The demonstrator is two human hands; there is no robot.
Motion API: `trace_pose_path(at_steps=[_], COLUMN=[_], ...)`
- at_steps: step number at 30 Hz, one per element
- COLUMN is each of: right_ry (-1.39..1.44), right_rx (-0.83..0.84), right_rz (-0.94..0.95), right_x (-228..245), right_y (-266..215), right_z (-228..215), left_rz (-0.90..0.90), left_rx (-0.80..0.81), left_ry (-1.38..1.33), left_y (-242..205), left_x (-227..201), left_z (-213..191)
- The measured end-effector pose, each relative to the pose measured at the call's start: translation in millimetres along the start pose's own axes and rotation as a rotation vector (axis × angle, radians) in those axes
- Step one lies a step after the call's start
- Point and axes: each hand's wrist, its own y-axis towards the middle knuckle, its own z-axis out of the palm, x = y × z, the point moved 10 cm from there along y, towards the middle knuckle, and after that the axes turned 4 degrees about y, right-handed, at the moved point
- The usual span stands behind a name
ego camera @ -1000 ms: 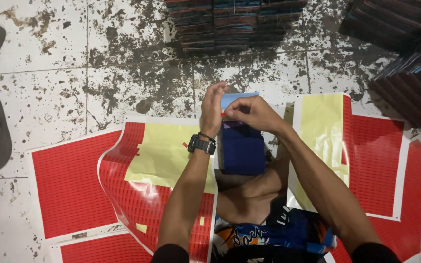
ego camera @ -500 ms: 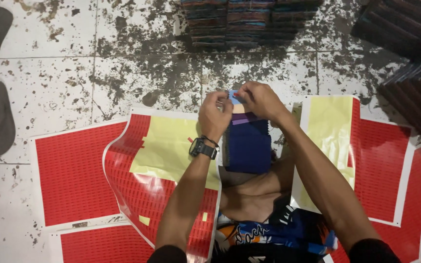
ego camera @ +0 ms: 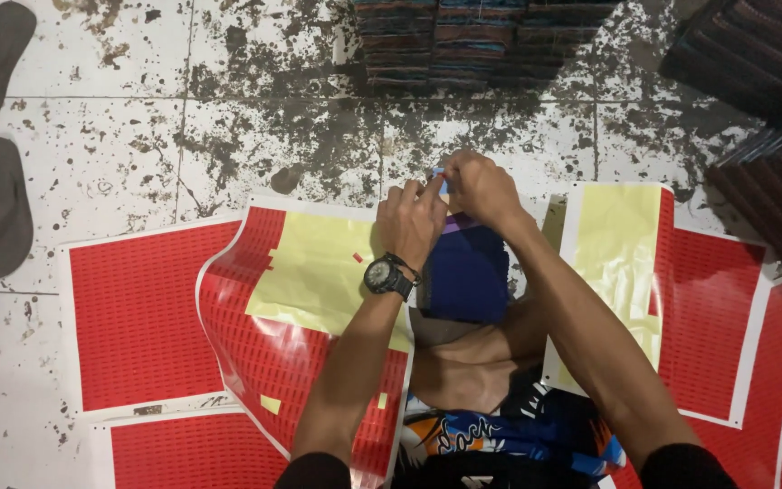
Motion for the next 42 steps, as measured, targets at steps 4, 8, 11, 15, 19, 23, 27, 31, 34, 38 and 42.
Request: trace_pose_path(at_steps=[4,8,11,15,19,23,27,31,34,38,42], right_ry=[-0.040,-0.165,-0.276,-0.396,-0.471,-0.420,-0.304,-0.351,-0.350,-0.368,-0.449], right_rx=[0.006,-0.154,-0.242,-0.535,-0.670,-0.666,-0.526,-0.488,-0.545,-0.677,-0.730], right_rz=[0.054,-0.071,-0.247,-0.531,-0.603,-0.654,-0.619,-0.544,-0.581,-0.733,-0.791], right_x=[-13,21,20,44,40,45,66,49,41,51,48], right_y=[1,-18,-24,-48,-48,-57,-63,-46,-43,-65,-73], right_z=[11,-45,-44,-60,-48,-45,-64,-51,-47,-52,-45], left_rz=[0.038,0.046,0.076,0.080,0.099,0.000,-0.111,-0.255,-0.345,-0.475,-0.703], left_rx=[0.006,0.006,-0.012,-0.002,0.022,0.060,0.071,0.138,0.104,0.077,0.092], left_ry=[0.127,0.127,0.137,0.118,0.094,-0.050,-0.222,-0.396,-0.486,-0.754,-1.099], left_y=[2,6,7,6,10,9,13,17,19,17,16], left_x=[-6,-7,-12,-12,-12,3,18,33,46,62,67], left_z=[-1,-1,-4,-1,-6,1,2,4,10,36,58])
